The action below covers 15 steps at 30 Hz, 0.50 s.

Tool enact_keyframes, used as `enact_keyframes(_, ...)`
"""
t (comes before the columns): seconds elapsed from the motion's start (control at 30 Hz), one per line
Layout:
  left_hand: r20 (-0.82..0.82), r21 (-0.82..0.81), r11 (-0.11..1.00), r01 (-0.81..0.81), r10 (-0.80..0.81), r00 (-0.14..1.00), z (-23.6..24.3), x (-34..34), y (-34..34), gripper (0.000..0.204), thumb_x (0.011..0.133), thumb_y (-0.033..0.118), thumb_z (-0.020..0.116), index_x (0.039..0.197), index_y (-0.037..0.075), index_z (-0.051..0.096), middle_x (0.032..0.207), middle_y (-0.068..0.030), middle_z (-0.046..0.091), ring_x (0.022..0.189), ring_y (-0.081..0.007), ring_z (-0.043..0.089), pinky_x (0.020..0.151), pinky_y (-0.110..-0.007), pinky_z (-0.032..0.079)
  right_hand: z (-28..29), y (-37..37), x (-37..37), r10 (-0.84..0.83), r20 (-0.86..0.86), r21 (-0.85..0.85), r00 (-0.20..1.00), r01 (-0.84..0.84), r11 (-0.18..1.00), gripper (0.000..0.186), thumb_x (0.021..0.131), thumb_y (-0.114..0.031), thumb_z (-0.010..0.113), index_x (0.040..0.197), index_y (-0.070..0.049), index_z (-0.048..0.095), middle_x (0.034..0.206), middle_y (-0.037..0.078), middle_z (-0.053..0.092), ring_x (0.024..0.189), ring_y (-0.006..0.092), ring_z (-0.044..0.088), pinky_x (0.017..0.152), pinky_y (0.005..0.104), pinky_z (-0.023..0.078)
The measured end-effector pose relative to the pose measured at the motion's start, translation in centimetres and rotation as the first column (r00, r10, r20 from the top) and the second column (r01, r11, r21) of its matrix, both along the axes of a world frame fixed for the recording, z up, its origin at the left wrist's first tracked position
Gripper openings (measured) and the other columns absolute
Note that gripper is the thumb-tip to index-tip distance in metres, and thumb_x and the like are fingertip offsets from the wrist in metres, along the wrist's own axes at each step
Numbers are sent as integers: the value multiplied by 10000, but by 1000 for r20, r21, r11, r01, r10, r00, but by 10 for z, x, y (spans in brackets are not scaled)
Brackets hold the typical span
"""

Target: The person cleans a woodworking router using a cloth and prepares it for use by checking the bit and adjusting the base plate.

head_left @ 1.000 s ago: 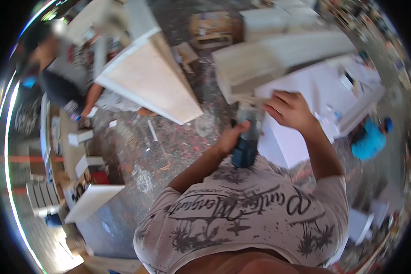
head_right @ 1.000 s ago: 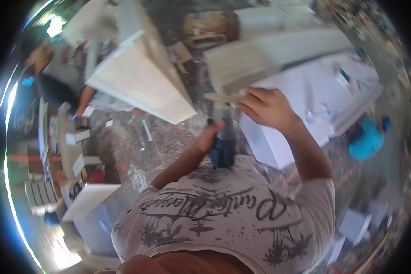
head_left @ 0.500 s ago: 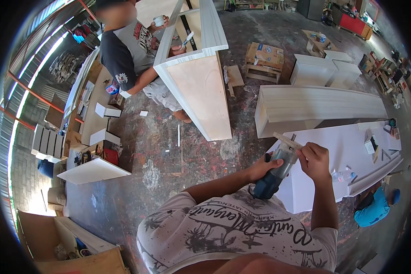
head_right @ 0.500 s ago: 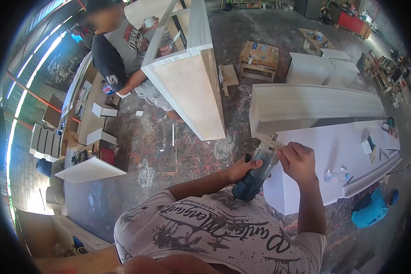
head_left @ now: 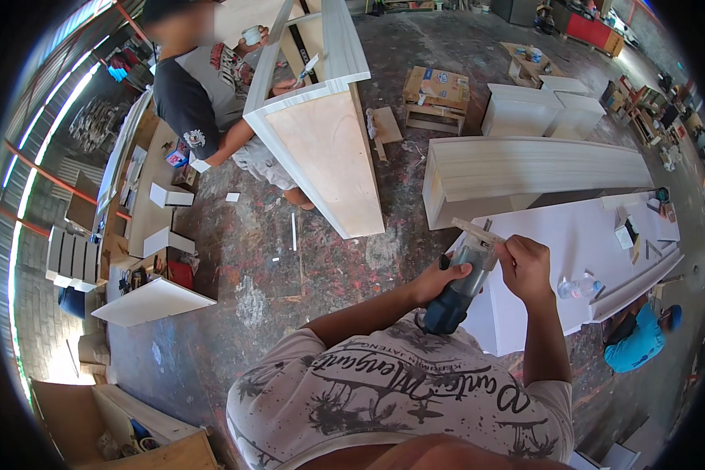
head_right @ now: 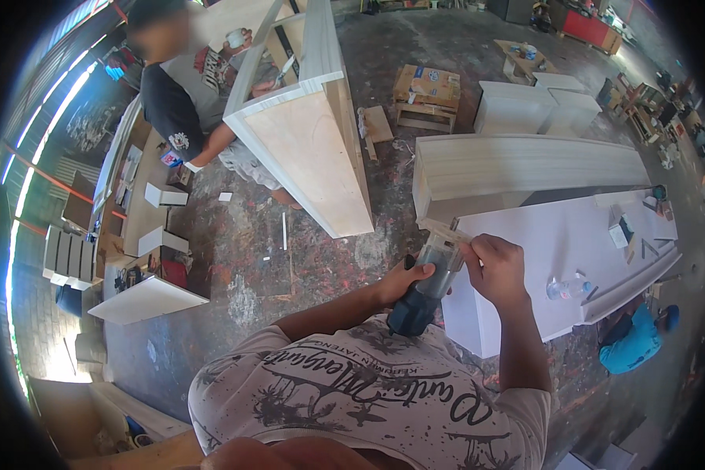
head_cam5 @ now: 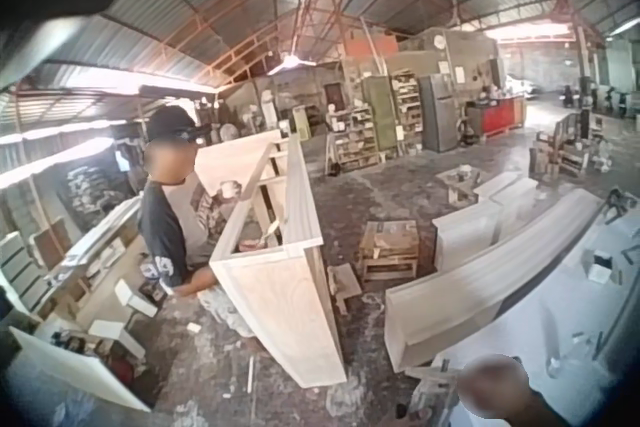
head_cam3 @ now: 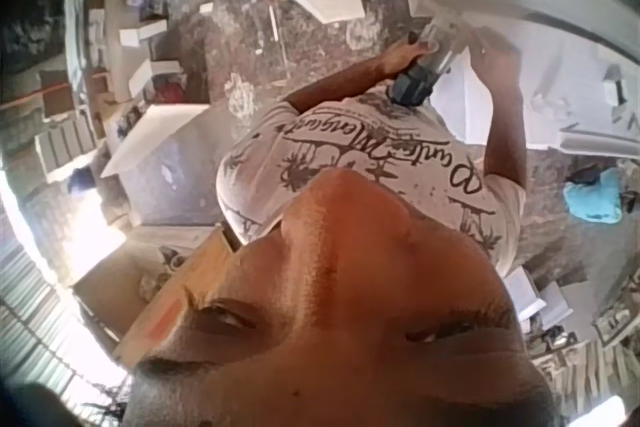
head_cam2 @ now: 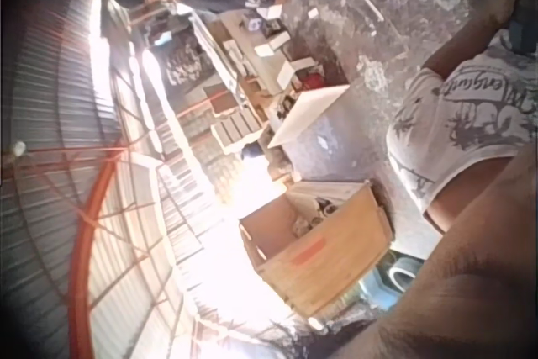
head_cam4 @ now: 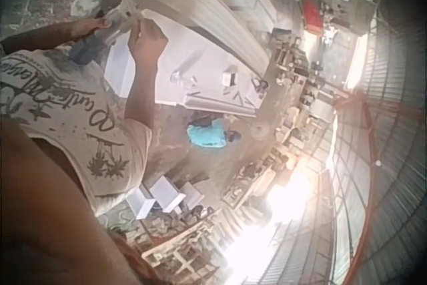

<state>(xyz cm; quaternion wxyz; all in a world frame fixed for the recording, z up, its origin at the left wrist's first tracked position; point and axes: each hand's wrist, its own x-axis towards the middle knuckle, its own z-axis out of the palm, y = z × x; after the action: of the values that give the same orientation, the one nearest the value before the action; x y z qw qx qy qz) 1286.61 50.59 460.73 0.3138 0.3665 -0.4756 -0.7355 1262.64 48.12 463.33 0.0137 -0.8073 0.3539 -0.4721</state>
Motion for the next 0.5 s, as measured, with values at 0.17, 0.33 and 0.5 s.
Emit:
enact_keyframes(0.17,-46,2,1000,-8,8,999,-11,-1,-8,658,964,530,670,1358,19,546,1118,-187,704,918,-240,720,795,-374,599,14,3,8,-7,134,89,991,-5,996,171,859,-50,745,828,-53,577,695,103,574,566,291,594,507,390,469)
enact_keyframes(0.33,-56,11,999,40,-39,998,-11,-5,-11,690,959,555,666,1372,18,536,1127,-194,701,973,-252,716,830,-384,598,5,-5,2,-17,188,23,982,12,1000,97,888,-41,724,914,-28,631,718,101,626,583,279,606,525,365,480)
enact_keyframes(0.5,-33,2,998,69,-69,997,-9,-7,-10,697,960,574,651,1366,18,545,1146,-193,701,1007,-257,711,858,-392,596,11,2,-5,100,402,139,910,-169,976,147,993,-132,649,926,-4,621,708,67,606,561,185,563,507,311,429)
